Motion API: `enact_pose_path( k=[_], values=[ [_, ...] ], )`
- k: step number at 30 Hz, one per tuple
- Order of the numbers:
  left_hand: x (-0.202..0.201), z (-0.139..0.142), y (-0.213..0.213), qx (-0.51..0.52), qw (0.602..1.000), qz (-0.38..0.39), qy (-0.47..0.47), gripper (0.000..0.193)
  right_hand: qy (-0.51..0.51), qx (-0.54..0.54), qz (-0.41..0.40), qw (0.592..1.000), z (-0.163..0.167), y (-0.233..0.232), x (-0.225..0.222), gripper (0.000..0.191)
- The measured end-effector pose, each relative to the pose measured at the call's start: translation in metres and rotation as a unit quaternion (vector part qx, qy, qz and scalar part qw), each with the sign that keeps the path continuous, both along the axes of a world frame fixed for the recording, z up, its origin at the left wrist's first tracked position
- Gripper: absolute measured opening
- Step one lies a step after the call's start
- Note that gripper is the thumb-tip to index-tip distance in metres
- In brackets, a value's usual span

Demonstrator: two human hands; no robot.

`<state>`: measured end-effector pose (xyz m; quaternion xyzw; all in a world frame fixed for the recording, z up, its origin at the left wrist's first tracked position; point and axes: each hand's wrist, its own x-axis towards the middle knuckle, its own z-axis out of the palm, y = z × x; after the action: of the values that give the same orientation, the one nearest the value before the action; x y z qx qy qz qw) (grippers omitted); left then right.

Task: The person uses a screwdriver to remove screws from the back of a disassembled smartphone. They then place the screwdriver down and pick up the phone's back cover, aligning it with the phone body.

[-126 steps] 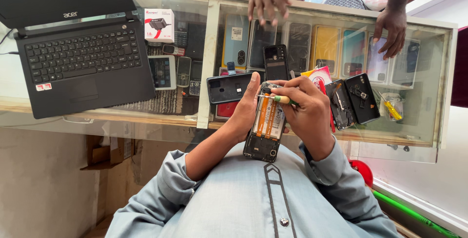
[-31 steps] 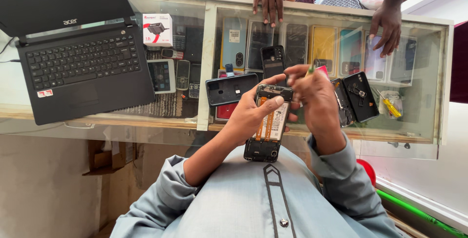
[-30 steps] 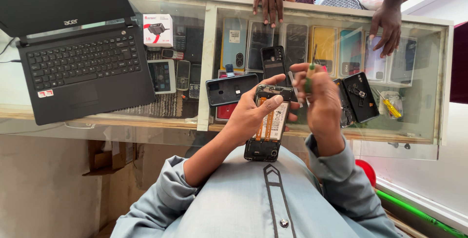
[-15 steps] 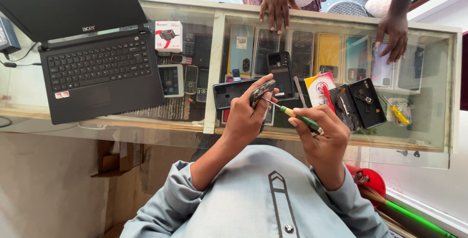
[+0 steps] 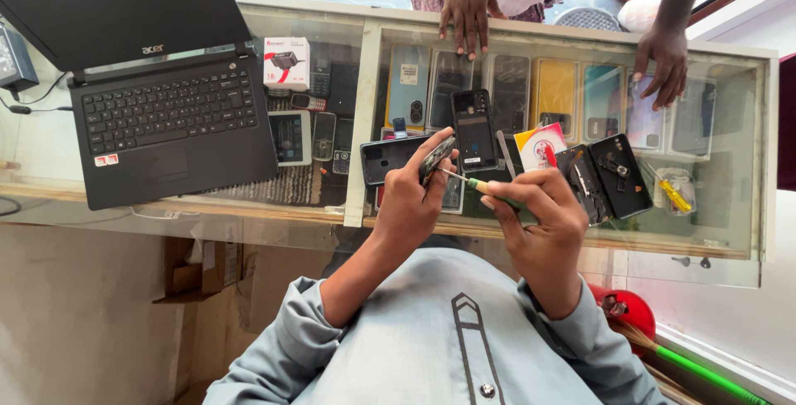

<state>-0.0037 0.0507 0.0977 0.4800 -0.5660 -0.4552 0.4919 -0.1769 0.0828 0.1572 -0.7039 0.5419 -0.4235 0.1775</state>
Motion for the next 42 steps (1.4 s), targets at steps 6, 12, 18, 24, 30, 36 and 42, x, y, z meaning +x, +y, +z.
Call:
enact_pose_path(
  k=[6,12,18,24,30,36,42],
  values=[
    [-0.003,0.005,0.003,0.029,0.998,0.028,-0.049,0.043,0.014,0.000,-0.003,1.000,0.001,-0.001,0.004,0.013],
    [-0.006,0.005,0.011,0.025,0.997,0.037,-0.056,0.042,0.048,0.042,-0.019,0.998,-0.003,0.002,0.000,0.012],
    [-0.005,0.004,0.017,0.017,0.996,0.051,-0.076,0.041,0.040,0.041,-0.014,0.998,-0.007,0.004,0.000,0.014],
    [-0.005,0.003,0.024,0.027,0.995,0.053,-0.075,0.041,-0.021,0.090,-0.008,0.996,-0.016,0.009,-0.001,0.014],
    [-0.008,-0.003,0.029,0.041,0.993,0.053,-0.093,0.040,-0.033,0.055,0.009,0.998,-0.027,0.010,-0.007,0.017],
    [-0.011,-0.010,0.035,0.031,0.994,0.042,-0.095,0.041,-0.051,0.085,0.015,0.995,-0.033,0.014,-0.011,0.014],
    [-0.013,-0.012,0.033,0.002,0.994,0.048,-0.094,0.039,-0.064,0.094,0.030,0.993,-0.040,0.013,-0.014,0.019]
  ],
)
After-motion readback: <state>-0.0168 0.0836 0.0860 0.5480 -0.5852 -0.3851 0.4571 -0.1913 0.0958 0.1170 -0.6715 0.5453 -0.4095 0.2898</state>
